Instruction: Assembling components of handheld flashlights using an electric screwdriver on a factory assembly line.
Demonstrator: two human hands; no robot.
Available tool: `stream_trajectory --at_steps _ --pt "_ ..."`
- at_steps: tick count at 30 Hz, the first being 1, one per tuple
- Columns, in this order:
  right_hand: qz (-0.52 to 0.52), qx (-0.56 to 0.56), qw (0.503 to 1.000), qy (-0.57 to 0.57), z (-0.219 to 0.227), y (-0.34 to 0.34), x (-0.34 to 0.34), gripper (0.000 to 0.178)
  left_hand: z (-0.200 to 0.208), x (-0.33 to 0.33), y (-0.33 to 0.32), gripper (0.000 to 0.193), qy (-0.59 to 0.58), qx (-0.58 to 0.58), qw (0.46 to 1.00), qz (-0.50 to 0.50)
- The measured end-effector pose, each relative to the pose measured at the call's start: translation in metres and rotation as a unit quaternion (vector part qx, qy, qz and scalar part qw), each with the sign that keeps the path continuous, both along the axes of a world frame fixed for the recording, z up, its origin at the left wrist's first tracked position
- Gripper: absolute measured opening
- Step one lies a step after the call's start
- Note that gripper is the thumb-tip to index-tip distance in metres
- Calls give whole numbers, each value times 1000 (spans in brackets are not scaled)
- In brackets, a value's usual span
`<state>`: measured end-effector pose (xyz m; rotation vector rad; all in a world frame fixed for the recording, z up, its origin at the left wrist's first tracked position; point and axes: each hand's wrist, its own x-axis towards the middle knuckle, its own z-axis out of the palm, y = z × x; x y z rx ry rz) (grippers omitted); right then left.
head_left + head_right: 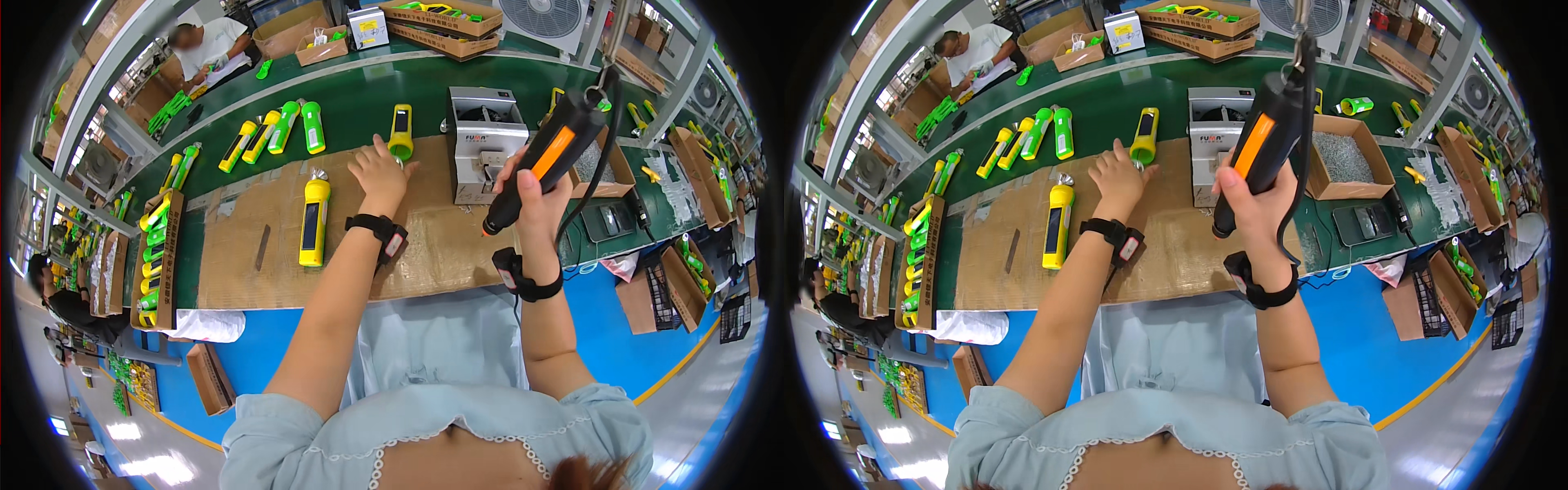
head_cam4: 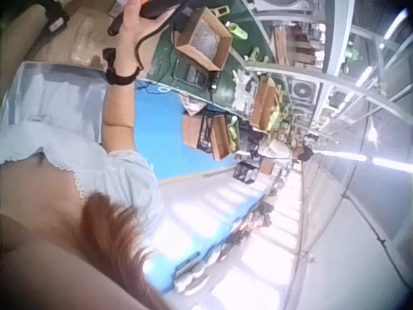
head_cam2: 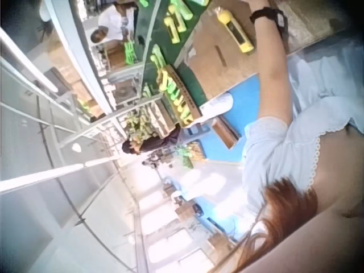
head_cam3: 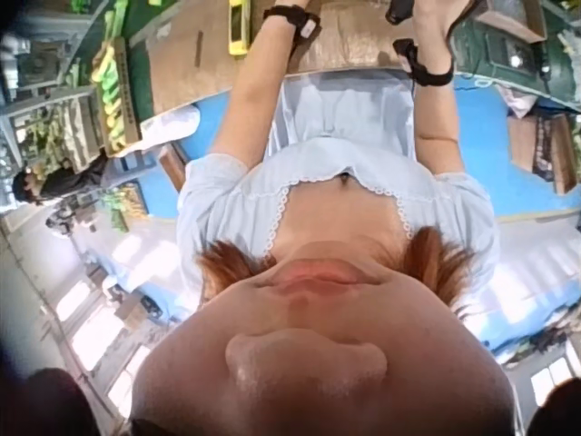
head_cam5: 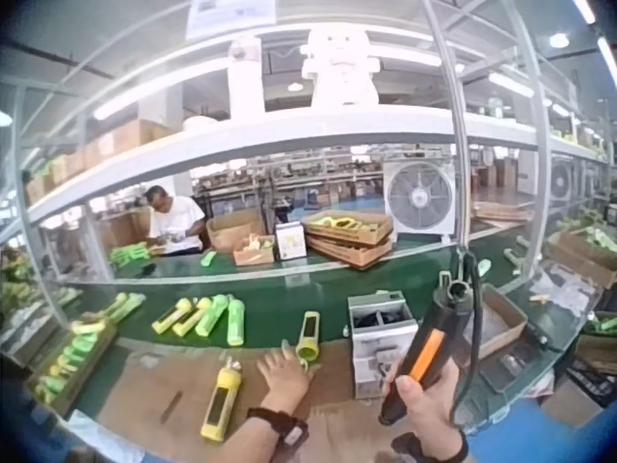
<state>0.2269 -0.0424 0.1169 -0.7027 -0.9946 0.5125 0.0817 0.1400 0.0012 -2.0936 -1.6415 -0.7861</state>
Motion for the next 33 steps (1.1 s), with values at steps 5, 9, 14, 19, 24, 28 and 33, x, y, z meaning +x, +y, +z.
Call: stream_trajectory --at_steps 5,9,14,19,24,28,33 --pt "-38 -13 999 24 -20 -3 24 40 22 -41 -32 72 19 -157 985 66" --pt "-106 136 985 19 -17 13 43 40 14 -126 -70 56 -45 -147 985 74" --pt "-73 154 985 13 -1 46 52 30 17 -152 -127 48 -69 -265 961 -48" --pt "-163 63 982 -72 -1 63 49 20 40 -118 -174 58 -210 -451 847 -188" --pt "-127 13 984 -121 8 68 48 19 26 -90 -185 60 -121 -372 883 -258" --pt "-36 -38 997 -56 9 51 38 27 21 -61 -181 49 -88 -158 940 -290" --pt "10 -27 996 -86 -8 1 15 46 -3 -39 -166 44 -21 -112 949 -292"
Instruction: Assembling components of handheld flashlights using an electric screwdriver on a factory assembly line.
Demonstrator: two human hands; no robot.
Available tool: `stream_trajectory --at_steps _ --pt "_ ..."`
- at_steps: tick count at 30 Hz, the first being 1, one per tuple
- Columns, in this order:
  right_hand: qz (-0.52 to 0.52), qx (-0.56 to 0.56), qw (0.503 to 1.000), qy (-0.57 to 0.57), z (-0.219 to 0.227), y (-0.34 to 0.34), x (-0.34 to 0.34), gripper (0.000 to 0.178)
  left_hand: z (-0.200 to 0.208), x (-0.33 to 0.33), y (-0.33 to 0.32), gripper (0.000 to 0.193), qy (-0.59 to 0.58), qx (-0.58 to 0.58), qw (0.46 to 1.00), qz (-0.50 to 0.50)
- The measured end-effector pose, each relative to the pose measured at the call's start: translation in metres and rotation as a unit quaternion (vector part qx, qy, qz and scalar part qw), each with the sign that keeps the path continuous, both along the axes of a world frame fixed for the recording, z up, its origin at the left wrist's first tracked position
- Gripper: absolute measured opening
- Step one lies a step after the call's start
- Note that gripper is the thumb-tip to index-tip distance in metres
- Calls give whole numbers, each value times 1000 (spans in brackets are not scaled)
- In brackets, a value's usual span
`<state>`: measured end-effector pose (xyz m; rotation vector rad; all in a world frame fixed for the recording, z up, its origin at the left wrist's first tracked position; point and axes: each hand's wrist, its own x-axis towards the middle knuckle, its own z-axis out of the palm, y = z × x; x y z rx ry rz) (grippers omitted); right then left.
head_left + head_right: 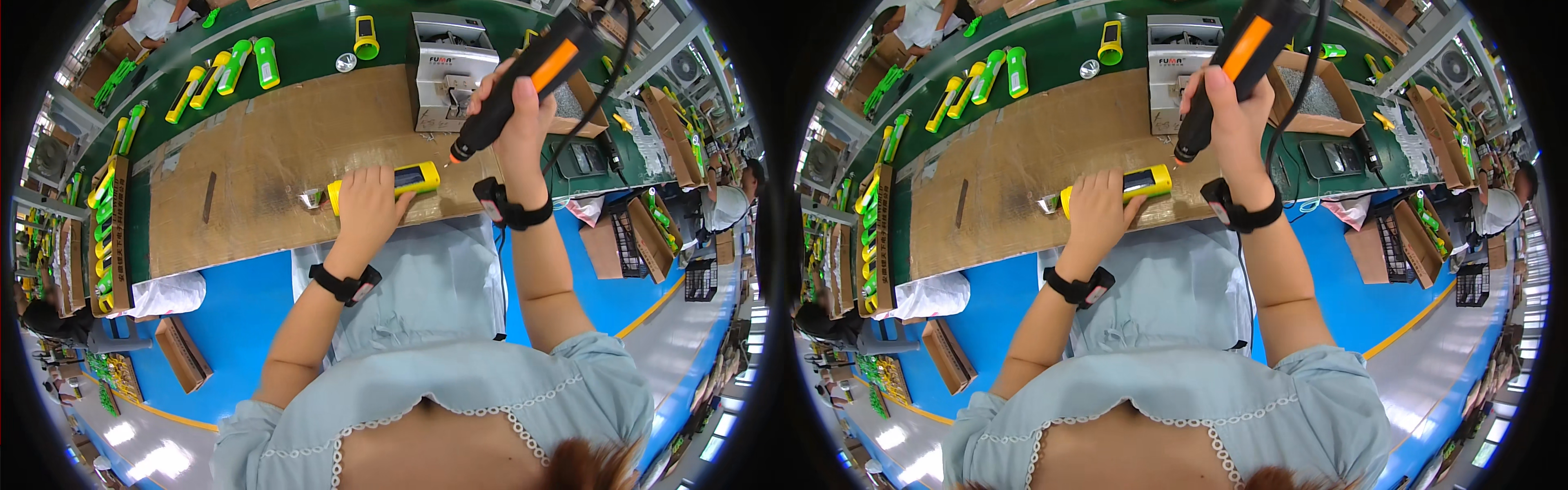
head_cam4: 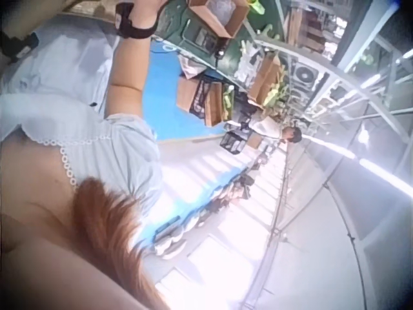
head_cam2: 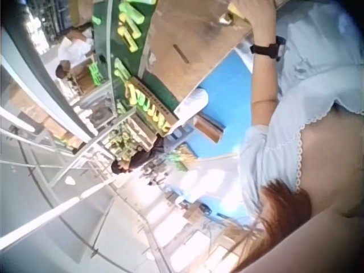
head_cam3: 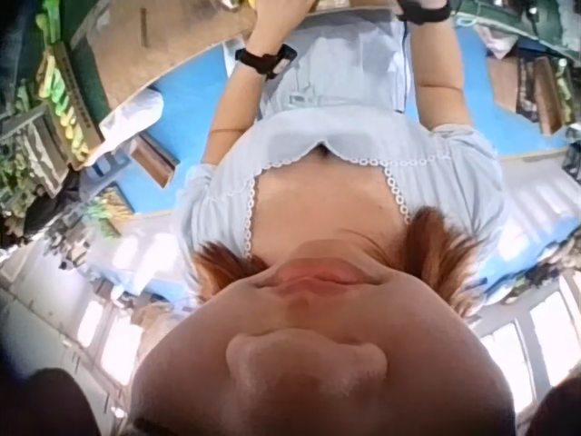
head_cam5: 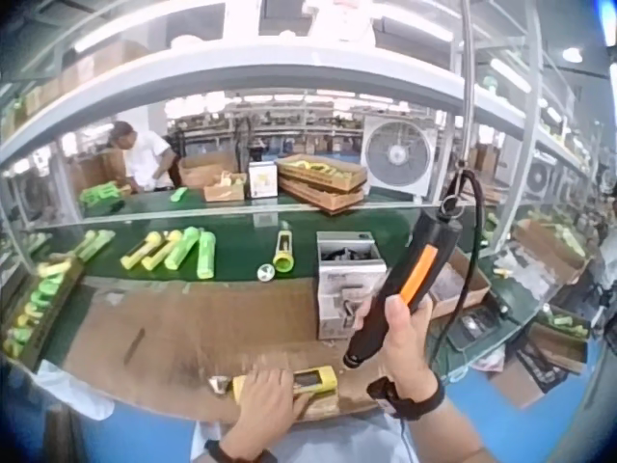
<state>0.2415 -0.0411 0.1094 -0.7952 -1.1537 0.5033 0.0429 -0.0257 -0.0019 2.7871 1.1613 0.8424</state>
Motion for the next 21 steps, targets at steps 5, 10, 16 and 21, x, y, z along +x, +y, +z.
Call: stream_trajectory --at_steps 5,10,16,21 --pt "-4 32 999 22 -15 -21 -14 54 -2 5 -2 46 7 32 999 25" --pt "-26 29 999 38 -22 -19 -15 54 0 4 -2 49 8 18 1000 17" --pt "-37 14 998 39 -27 -12 -18 55 -2 4 -2 50 11 25 999 17" --pt "15 34 996 75 -31 -10 -20 38 -1 5 -3 51 17 20 999 21"
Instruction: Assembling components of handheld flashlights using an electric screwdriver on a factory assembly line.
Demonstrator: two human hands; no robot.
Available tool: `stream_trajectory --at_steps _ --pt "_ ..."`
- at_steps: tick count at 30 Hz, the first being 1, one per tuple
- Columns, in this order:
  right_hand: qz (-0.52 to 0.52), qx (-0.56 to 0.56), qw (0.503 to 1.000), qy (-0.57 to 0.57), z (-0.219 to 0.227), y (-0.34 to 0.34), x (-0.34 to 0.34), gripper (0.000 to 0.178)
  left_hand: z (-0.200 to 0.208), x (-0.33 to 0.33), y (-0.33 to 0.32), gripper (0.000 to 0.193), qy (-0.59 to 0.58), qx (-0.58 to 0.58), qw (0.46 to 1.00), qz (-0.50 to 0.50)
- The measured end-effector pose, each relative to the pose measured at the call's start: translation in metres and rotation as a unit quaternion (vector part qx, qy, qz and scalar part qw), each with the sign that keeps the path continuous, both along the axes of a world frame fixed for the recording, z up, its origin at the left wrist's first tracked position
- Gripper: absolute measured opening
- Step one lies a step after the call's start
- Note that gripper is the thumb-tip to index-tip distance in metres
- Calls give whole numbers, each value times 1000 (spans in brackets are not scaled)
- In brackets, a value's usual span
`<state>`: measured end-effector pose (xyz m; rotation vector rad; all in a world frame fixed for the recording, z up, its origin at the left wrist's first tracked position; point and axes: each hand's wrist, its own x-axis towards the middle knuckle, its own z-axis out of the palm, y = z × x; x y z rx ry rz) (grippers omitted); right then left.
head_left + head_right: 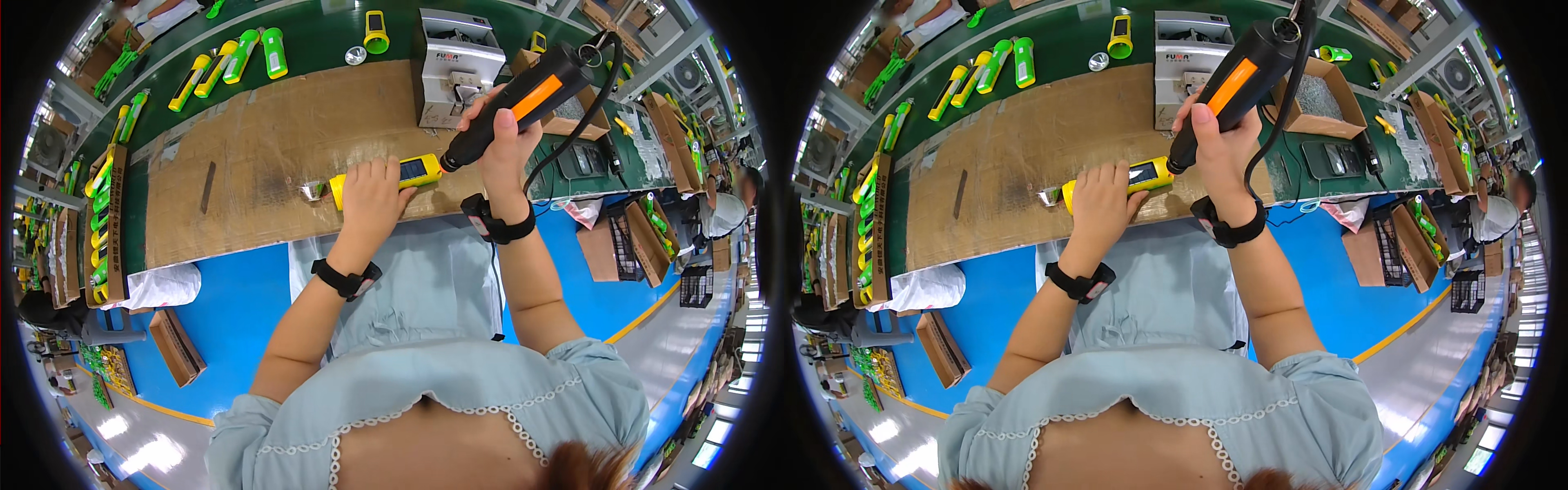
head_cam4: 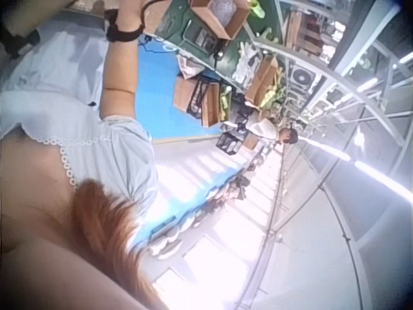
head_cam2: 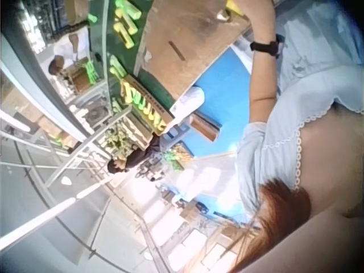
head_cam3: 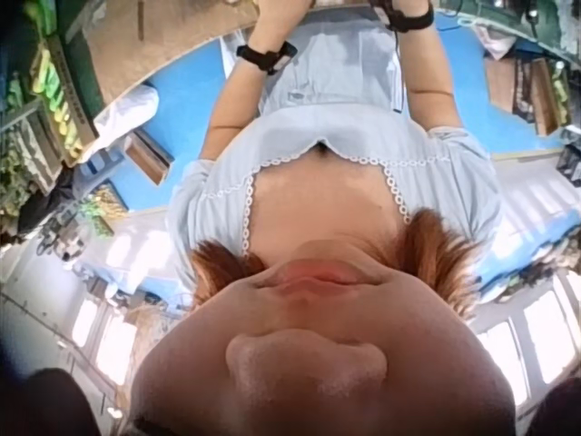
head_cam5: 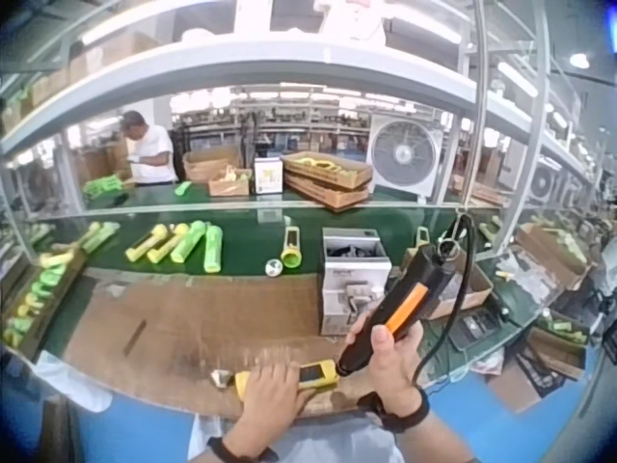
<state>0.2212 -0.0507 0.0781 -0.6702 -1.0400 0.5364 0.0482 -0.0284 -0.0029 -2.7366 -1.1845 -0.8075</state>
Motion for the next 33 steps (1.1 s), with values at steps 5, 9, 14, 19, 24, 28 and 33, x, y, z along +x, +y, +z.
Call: stream_trajectory --at_steps 5,9,14,19,24,28,33 --pt "-52 -31 998 -27 1 0 -1 54 0 -1 0 50 -6 9 1000 -2" --pt "-47 -40 998 -17 -7 2 1 53 -1 -2 1 51 -7 6 1000 -2" --pt "27 -17 999 -24 -16 3 0 34 0 -2 2 53 -13 15 1000 -8" --pt "36 -45 998 -15 -15 7 -8 30 3 0 2 54 -11 -11 1000 2" --pt "44 -47 997 -37 -13 4 -7 30 0 2 1 52 -10 4 1000 1" --pt "-2 -79 995 -58 -10 2 -5 36 3 1 -4 51 -10 -6 1000 3" --pt "-21 27 999 -22 7 3 6 37 -1 -1 -3 50 10 22 1000 11"
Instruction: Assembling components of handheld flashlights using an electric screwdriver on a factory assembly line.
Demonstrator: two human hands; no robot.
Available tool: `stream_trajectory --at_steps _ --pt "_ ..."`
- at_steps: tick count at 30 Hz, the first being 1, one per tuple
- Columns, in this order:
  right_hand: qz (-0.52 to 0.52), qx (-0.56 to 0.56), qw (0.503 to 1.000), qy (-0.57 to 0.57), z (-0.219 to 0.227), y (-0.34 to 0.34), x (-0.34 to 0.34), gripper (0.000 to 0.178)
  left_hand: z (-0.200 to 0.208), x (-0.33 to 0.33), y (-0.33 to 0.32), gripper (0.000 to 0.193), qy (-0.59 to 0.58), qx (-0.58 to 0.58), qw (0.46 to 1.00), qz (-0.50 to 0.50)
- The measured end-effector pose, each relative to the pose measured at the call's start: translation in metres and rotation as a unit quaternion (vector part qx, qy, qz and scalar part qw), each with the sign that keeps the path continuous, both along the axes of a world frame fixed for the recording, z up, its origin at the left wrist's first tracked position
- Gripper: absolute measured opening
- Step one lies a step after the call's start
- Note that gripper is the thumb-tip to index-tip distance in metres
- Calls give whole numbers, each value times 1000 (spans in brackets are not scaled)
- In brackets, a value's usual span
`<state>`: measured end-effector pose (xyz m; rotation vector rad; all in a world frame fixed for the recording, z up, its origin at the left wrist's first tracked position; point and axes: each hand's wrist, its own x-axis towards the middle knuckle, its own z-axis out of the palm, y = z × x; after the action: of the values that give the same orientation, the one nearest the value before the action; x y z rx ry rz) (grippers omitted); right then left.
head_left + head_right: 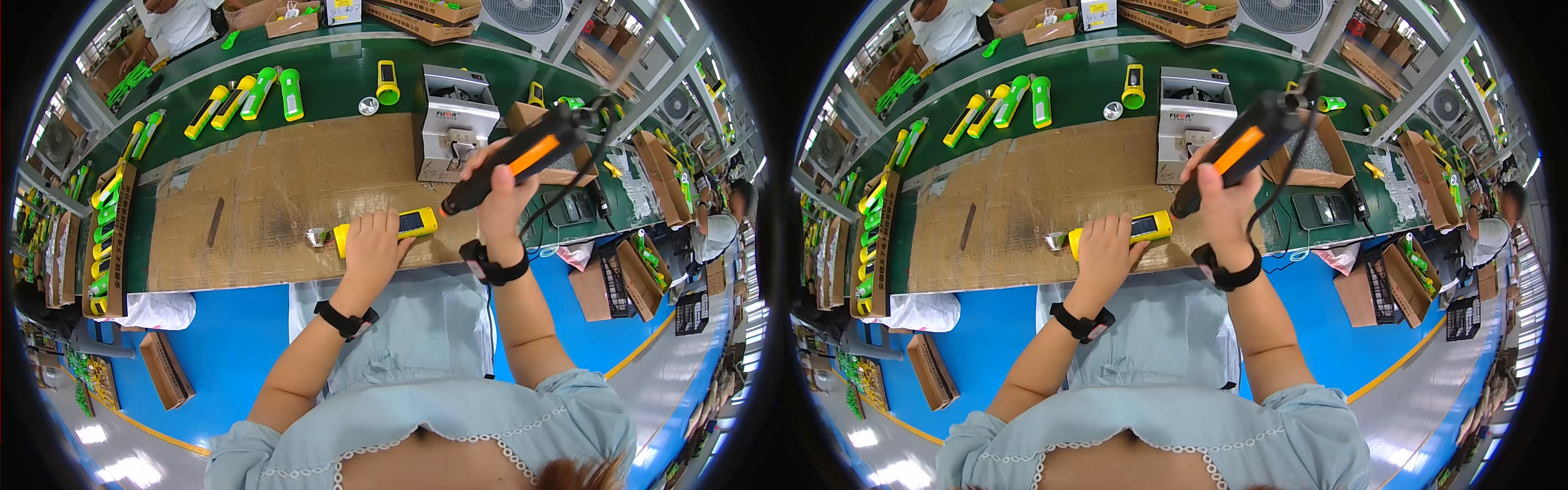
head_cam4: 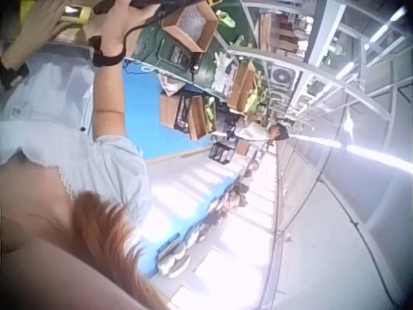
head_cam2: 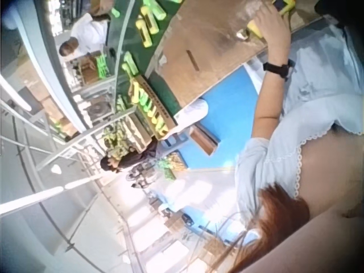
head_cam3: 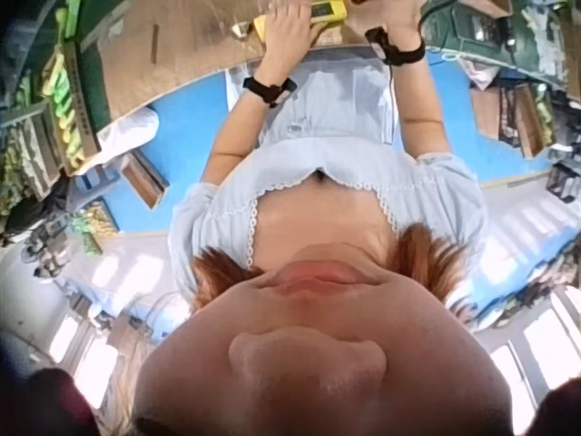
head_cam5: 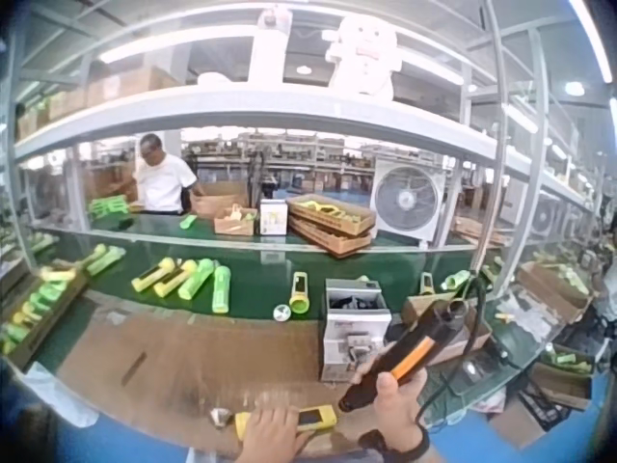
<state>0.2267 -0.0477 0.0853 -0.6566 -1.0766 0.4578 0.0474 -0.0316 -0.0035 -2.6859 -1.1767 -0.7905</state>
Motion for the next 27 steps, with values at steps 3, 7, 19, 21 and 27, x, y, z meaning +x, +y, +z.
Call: stream_trajectory --at_steps 3,7,19,21,27 --pt "-73 75 994 -22 27 15 19 35 3 2 1 49 -15 -25 1000 0" --pt "-121 77 990 3 42 45 39 24 3 4 2 49 -12 -46 999 15" --pt "-122 -15 989 -85 42 84 50 22 8 39 21 44 -48 -152 984 -77" --pt "-101 -44 990 -85 45 77 47 25 7 37 20 42 -59 -150 984 -79" --pt "-25 -66 996 -56 22 33 21 37 2 32 3 41 -107 -136 980 -103"
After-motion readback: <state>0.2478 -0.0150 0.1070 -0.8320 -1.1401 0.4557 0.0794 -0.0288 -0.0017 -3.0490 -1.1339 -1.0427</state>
